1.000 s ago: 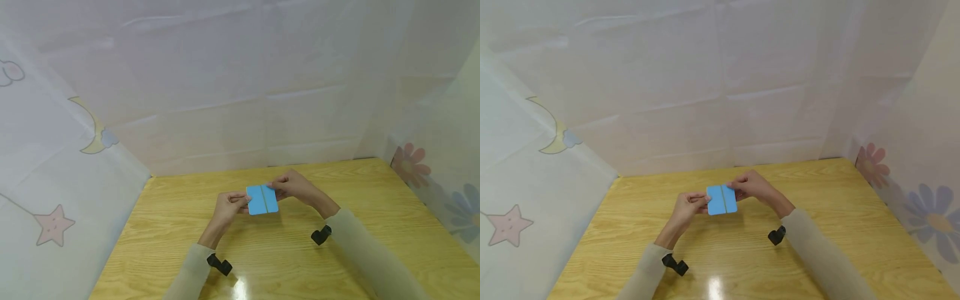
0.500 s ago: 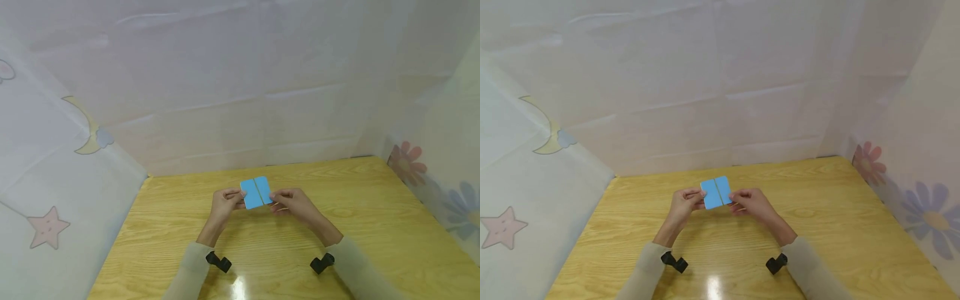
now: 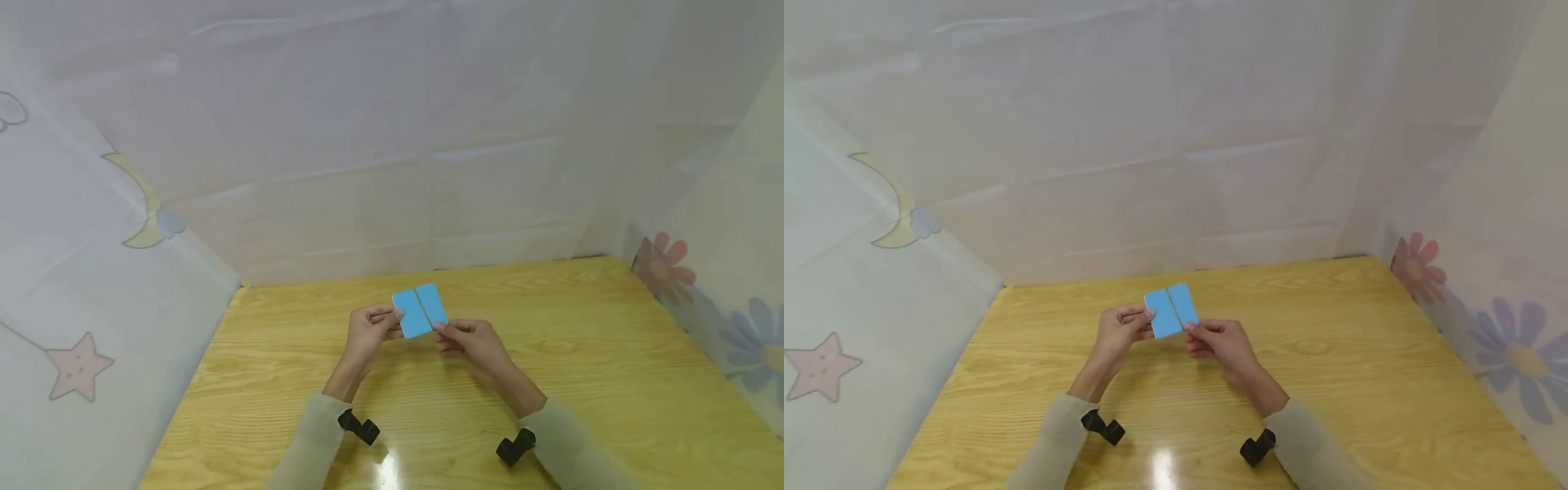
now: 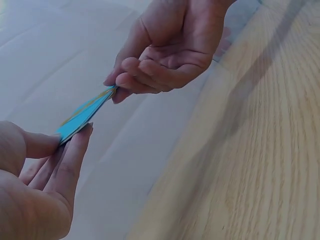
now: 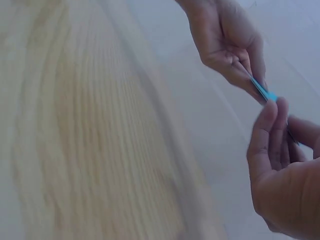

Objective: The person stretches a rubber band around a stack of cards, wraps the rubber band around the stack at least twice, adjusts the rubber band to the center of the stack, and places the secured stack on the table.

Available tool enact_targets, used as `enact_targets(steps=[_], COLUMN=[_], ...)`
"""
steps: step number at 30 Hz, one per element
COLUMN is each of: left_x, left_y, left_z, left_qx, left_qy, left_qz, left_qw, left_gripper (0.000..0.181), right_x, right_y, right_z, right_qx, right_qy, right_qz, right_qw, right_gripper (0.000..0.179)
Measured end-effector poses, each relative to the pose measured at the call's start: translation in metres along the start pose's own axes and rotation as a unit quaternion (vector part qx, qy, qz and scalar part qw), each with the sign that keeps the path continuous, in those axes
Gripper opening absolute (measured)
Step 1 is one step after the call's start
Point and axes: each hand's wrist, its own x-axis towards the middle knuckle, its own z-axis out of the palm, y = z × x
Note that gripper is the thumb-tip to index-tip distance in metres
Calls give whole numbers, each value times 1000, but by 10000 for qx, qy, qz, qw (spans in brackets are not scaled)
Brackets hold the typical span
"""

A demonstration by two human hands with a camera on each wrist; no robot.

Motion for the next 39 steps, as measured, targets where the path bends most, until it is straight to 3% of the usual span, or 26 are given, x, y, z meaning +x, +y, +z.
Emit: enact_targets(steps=[5,13,19,28,39], left_x=[0,0,-1,-3,-6], left_y=[-2,1,0,-6,-5], left_z=[4,7,9,15,22], left_qx=[-101,-247,-251,-279,-365], left_qy=[148,279,430,678,831], left_qz=[-21,48,179,304,331], left_qw=[9998,9993,9986,9968,9953], left_gripper=[24,21,22,22,22], right_x=[-3,0,2,1,0], right_y=[11,13,17,22,23], right_z=[14,29,37,45,50], right_qx=[825,1243,1661,1899,2114], right_qy=[653,1299,1399,1397,1373], right_qz=[153,151,70,155,231], right_qw=[9943,9836,9761,9717,9674], right_gripper=[29,35,29,46,47])
